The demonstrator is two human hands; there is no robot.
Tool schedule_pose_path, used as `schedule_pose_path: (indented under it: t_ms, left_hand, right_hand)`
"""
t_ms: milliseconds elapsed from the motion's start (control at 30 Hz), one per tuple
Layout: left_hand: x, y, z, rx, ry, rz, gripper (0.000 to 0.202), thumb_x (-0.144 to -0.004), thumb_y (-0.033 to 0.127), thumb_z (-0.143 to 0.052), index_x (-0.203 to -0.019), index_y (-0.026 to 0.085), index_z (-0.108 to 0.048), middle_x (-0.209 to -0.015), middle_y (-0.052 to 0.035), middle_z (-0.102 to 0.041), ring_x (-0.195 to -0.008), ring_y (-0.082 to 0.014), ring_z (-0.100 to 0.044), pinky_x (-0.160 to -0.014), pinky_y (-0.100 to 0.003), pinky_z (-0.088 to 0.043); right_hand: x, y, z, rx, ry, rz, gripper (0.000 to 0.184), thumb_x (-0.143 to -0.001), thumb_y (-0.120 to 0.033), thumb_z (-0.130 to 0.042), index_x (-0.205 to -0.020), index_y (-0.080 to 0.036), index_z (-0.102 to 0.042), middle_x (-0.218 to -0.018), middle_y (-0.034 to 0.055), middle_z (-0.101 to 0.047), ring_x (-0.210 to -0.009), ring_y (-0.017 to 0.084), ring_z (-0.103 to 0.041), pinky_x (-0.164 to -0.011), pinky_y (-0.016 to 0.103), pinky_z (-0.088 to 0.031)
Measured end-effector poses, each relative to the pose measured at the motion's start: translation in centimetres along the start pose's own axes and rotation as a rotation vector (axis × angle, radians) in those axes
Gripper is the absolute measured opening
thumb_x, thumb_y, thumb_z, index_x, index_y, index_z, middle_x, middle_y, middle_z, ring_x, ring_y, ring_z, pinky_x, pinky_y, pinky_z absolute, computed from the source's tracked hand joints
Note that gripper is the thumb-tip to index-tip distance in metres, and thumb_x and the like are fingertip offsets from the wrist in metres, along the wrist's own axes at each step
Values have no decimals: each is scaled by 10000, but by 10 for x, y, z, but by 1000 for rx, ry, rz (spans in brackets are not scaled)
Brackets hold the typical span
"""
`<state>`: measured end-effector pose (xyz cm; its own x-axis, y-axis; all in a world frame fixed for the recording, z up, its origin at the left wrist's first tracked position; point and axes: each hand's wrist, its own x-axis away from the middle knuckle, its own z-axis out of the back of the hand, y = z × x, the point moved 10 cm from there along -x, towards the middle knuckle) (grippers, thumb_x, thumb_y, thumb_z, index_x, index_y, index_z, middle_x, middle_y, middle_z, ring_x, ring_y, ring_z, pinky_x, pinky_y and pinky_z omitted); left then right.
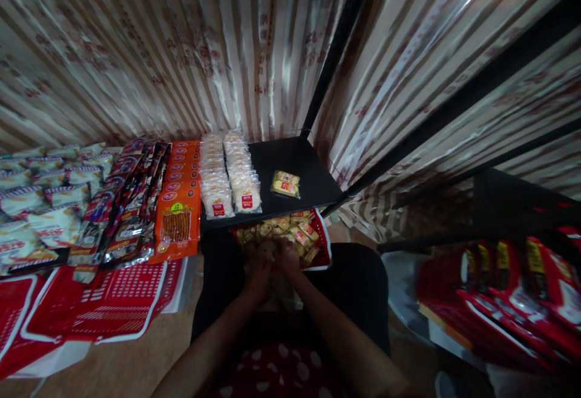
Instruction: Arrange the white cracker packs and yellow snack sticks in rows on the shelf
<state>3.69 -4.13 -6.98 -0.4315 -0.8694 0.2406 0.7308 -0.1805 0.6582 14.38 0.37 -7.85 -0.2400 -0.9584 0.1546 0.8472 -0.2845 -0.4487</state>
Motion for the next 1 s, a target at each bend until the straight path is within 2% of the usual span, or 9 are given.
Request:
schedule_pose_path:
  t_ms: [167, 267, 433, 533, 633, 733, 867, 1000]
  left_hand:
    - [2, 4, 2, -76, -24, -24, 494, -732, 73, -406, -1218, 81, -498, -1328, -193, -467, -1257, -282, -408, -1055, -459, -315]
    - [2, 10, 6, -46, -13, -51, 529, -734, 64, -396, -1260, 69, -451, -1325, -204, -461, -1268, -280, -393, -1048, -466, -321]
    - [4, 18, 6, 37, -19, -96, 531, -762, 86, -384, -1293, 83, -412, -1346, -187, -439, -1256, -255, -414, -1042, -430, -349]
    - [6, 19, 5, 40, -11, -124, 567, -759, 104, -422, -1324, 101, -376, -1374, -169, -409, -1294, -248, -363, -1056, -416, -342]
    - [10, 20, 10, 22, 50, -143, 575, -762, 119, -456, -1331, 128, -370, -1383, -157, -397, -1298, -246, -353, -1049, -428, -356]
    - [13, 20, 25, 11, 166, -145, 478, -796, 136, -443, -1274, 126, -440, -1344, -155, -436, -1269, -245, -394, -1040, -429, -370]
    - [18, 23, 55, 47, 343, -132, 308, -874, 208, -387, -1133, 158, -546, -1207, -124, -547, -1157, -212, -503, -995, -399, -423]
    - [22, 27, 82, 110, 391, -133, 269, -901, 244, -359, -1060, 196, -569, -1073, -78, -615, -1030, -178, -569, -920, -355, -469]
  right_hand:
    - [-1, 3, -2, -167, -53, 10, 367, -755, -146, -497, -1112, -117, -575, -1019, 111, -652, -918, 194, -607, -820, 286, -449]
    - [-2, 3, 0, -233, -114, -22, 357, -748, -164, -511, -1092, -167, -605, -958, 67, -683, -869, 185, -626, -785, 277, -461]
    - [-2, 22, 13, -294, -150, -237, 268, -755, -268, -526, -979, -202, -658, -870, 55, -691, -848, 206, -636, -725, 292, -469]
    - [-1, 28, 23, -326, -145, -247, 235, -753, -275, -516, -916, -186, -660, -836, 48, -686, -815, 190, -638, -711, 278, -471]
    - [5, 31, 31, -419, -149, -252, 235, -753, -278, -493, -891, -169, -648, -760, 36, -670, -723, 168, -631, -657, 264, -479]
    - [14, 28, 36, -661, -161, -266, 268, -735, -308, -496, -929, -178, -628, -712, 14, -644, -640, 152, -606, -577, 257, -481]
    - [22, 9, 40, -925, -223, -248, 302, -695, -368, -565, -932, -190, -624, -726, 10, -632, -625, 138, -590, -548, 245, -478]
    - [23, -11, 50, -1014, -270, -243, 315, -672, -398, -619, -912, -194, -625, -773, 3, -630, -648, 115, -586, -574, 227, -472]
